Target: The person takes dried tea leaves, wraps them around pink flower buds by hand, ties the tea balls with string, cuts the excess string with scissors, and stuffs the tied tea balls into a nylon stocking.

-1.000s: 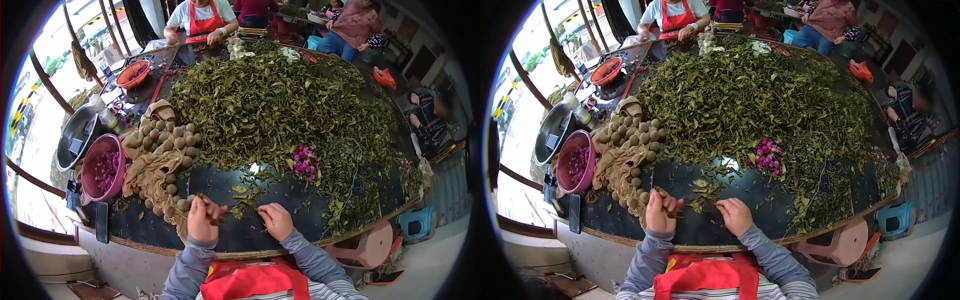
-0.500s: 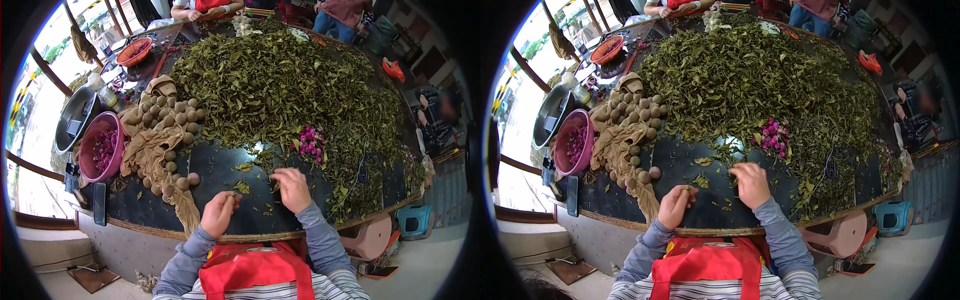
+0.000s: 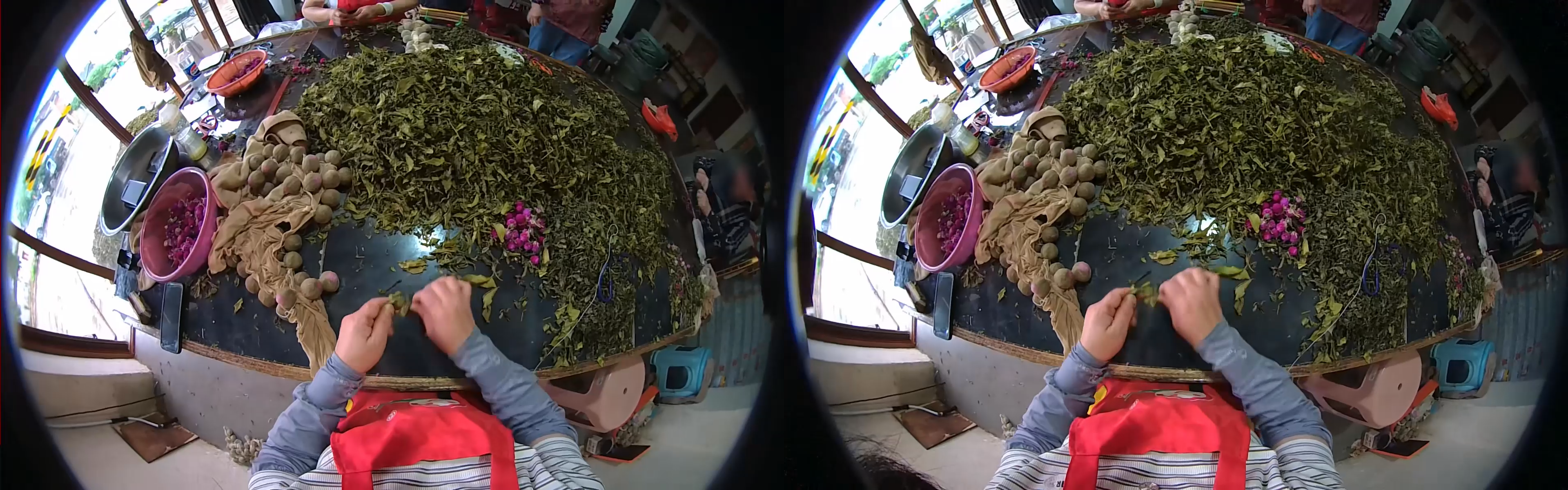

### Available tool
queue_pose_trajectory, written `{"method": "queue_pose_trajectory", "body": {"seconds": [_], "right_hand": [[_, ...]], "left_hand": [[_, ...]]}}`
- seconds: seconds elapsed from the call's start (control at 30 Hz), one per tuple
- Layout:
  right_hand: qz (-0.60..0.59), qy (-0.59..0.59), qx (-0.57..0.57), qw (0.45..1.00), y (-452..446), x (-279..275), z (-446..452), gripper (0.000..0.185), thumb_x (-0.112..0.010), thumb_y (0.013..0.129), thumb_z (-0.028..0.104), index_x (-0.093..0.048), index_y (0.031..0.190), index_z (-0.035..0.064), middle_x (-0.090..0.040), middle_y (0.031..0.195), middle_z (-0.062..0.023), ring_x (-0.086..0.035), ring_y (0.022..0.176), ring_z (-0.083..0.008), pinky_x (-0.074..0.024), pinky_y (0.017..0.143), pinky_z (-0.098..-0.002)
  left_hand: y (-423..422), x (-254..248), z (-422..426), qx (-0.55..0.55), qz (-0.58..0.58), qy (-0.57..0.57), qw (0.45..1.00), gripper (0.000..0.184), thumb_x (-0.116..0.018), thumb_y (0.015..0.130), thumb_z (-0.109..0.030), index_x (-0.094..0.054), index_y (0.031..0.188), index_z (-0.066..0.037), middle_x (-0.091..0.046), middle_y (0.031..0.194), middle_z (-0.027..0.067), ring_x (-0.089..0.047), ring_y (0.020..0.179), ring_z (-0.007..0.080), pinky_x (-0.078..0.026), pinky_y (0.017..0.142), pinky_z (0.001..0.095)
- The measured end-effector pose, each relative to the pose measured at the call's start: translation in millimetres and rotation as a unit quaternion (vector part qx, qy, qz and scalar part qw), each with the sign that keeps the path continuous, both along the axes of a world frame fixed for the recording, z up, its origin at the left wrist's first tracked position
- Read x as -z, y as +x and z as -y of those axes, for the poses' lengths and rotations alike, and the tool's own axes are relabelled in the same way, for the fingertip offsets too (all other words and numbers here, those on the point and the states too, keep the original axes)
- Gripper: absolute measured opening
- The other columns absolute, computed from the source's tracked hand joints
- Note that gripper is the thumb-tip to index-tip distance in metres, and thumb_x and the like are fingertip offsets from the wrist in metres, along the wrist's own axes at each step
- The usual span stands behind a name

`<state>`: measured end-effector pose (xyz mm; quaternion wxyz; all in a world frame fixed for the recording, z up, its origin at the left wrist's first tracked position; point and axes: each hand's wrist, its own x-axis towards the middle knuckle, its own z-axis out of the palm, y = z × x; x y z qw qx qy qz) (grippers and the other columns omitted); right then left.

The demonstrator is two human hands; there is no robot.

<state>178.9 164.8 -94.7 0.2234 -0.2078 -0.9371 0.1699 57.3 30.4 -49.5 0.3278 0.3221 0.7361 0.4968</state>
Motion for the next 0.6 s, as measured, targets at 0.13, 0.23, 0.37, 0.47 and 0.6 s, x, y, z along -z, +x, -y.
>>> {"method": "queue_pose_trajectory", "body": {"seconds": [0.13, 0.23, 0.37, 0.47, 0.6], "right_hand": [[-0.051, 0.031, -0.030, 0.998, 8.9, -14.5, 0.9, 0.010, -0.068, 0.079, 0.019, -0.060, 0.083, 0.0139, -0.057, 0.086, 0.0005, -0.051, 0.085, -0.0201, -0.0344, 0.083, -0.0360], [-0.043, 0.067, 0.074, 0.994, 11.2, -0.8, -25.5, 0.011, -0.069, 0.079, 0.020, -0.061, 0.083, 0.0135, -0.056, 0.081, -0.0001, -0.050, 0.079, -0.0206, -0.0353, 0.079, -0.0370], [-0.008, 0.080, 0.138, 0.987, 4.0, 7.5, -53.1, 0.013, -0.070, 0.079, 0.024, -0.063, 0.084, 0.0133, -0.057, 0.082, -0.0006, -0.051, 0.080, -0.0202, -0.0354, 0.078, -0.0364], [0.031, 0.050, 0.059, 0.997, 16.7, 0.4, -23.9, 0.013, -0.069, 0.080, 0.024, -0.065, 0.086, 0.0141, -0.057, 0.085, -0.0004, -0.051, 0.081, -0.0200, -0.0352, 0.078, -0.0355], [0.049, -0.073, -0.004, 0.996, 22.8, -2.9, -20.6, 0.015, -0.070, 0.079, 0.022, -0.067, 0.092, 0.0161, -0.057, 0.086, 0.0002, -0.051, 0.083, -0.0198, -0.0349, 0.080, -0.0354]], "left_hand": [[-7.8, 17.7, 0.0, 0.104, 0.145, -0.069, 0.982, 0.015, -0.053, 0.093, -0.009, -0.063, 0.096, 0.002, -0.065, 0.071, 0.0058, -0.058, 0.058, 0.0177, -0.048, 0.059, 0.0256], [2.1, 36.8, -5.2, 0.139, 0.142, -0.037, 0.979, 0.014, -0.053, 0.093, -0.008, -0.063, 0.096, 0.002, -0.065, 0.075, 0.0067, -0.059, 0.060, 0.0175, -0.048, 0.060, 0.0259], [8.5, 40.0, -12.7, 0.108, -0.033, 0.145, 0.983, 0.014, -0.054, 0.092, -0.008, -0.063, 0.095, 0.003, -0.067, 0.085, 0.0090, -0.061, 0.066, 0.0171, -0.049, 0.063, 0.0267], [2.5, 11.4, -7.4, 0.092, 0.047, 0.026, 0.994, 0.014, -0.051, 0.094, -0.006, -0.062, 0.096, 0.004, -0.065, 0.096, 0.0094, -0.060, 0.075, 0.0157, -0.049, 0.068, 0.0244], [4.6, 27.6, -7.3, 0.073, -0.079, 0.035, 0.993, 0.012, -0.054, 0.092, -0.004, -0.062, 0.094, 0.004, -0.064, 0.103, 0.0114, -0.061, 0.082, 0.0188, -0.049, 0.072, 0.0265]]}}
